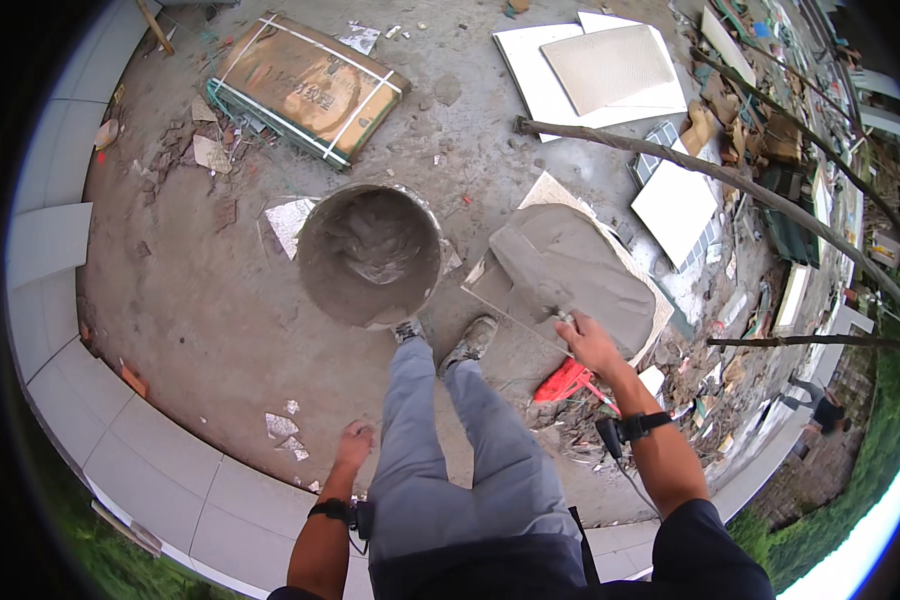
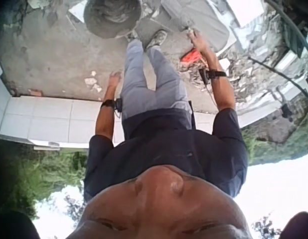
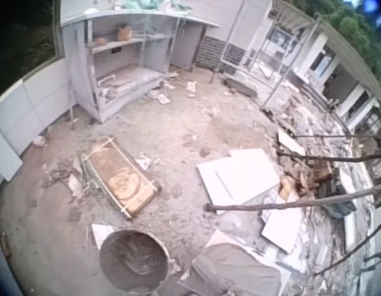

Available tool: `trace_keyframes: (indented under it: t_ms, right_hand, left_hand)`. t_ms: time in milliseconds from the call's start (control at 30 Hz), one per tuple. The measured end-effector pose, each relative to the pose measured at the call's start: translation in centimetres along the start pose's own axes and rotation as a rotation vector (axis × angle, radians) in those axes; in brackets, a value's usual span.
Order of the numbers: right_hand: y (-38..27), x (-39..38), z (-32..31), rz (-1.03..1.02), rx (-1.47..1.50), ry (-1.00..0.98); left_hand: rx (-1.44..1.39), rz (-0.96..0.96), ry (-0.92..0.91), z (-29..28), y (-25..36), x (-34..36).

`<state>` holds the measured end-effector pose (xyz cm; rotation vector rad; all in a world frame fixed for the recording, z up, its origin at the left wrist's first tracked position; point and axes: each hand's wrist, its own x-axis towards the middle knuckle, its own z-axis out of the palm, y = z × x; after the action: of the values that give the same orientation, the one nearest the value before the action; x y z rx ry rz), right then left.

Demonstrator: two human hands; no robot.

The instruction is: The person scoops mortar from a bucket with a trowel and spreads it across the back of a tile. After placing the tile on a wall, they return to pick up another tile and apply mortar to it.

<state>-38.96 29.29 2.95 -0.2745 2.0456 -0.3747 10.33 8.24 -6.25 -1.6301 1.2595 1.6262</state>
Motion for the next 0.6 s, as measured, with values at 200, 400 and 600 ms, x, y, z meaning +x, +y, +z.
trace_keyframes:
  t_ms: [200,400,600]
  right_hand:
    - [-0.6,0.2,5.5,-0.093,-0.295,0.072]
    - [-0.8,-2.6,7.6,0.107,0.192,-0.266]
    - [2.1,-5.3,6.3,-0.14,0.017,-0.152]
  left_hand:
    - [0.072,0.054,-0.058,2.3,3.7,0.0]
    - [-0.039,0.101,-0.109,2.7,7.2,-1.1]
    - [0.027,0.066,-0.079,1.6,5.7,-0.4]
